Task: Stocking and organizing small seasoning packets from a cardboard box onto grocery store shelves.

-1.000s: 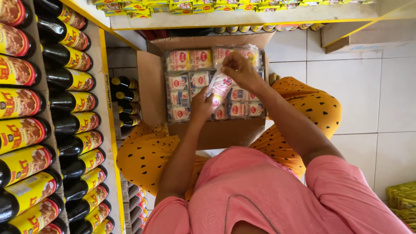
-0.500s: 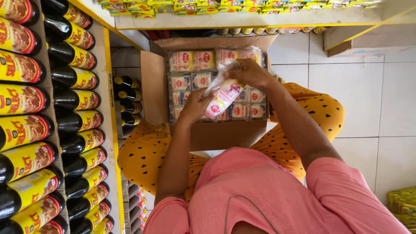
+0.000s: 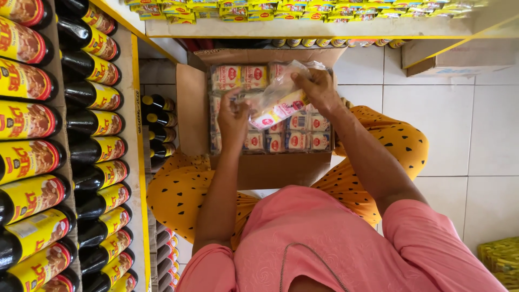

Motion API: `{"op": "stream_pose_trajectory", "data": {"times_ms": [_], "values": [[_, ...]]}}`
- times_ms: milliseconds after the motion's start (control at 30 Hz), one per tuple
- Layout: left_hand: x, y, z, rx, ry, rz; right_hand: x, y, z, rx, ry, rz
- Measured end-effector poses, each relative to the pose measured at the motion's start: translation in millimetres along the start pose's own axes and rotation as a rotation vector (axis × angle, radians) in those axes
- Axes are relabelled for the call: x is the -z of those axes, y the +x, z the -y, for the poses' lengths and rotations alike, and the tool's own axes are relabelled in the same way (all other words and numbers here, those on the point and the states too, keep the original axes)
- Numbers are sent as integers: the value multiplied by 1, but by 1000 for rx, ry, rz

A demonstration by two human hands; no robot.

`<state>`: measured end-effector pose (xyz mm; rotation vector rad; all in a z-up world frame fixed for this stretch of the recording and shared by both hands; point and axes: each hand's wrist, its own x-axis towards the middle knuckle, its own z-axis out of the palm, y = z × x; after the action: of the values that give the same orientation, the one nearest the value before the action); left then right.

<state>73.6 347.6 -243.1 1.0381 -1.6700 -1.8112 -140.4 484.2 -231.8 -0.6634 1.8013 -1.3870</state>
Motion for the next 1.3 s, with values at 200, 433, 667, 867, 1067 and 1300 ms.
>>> {"op": "stream_pose_trajectory", "data": {"times_ms": [200, 433, 667, 867, 1067, 1300], "values": [[-3, -7, -14, -698, 440, -302, 0, -1, 10, 5, -32, -129], [-33, -29, 1, -923, 652, 63, -8, -1, 7, 93, -227, -193], [-27, -19, -1, -728, 1048, 68, -7, -2, 12, 17, -252, -214], [-4, -6, 0, -196, 711, 432, -4, -3, 14, -17, -159, -239], [7, 0, 4, -112, 209, 398, 12, 18, -25, -74, 19, -298], [-12, -4, 25, -226, -267, 365, 22, 24, -47, -109, 569, -241]]}}
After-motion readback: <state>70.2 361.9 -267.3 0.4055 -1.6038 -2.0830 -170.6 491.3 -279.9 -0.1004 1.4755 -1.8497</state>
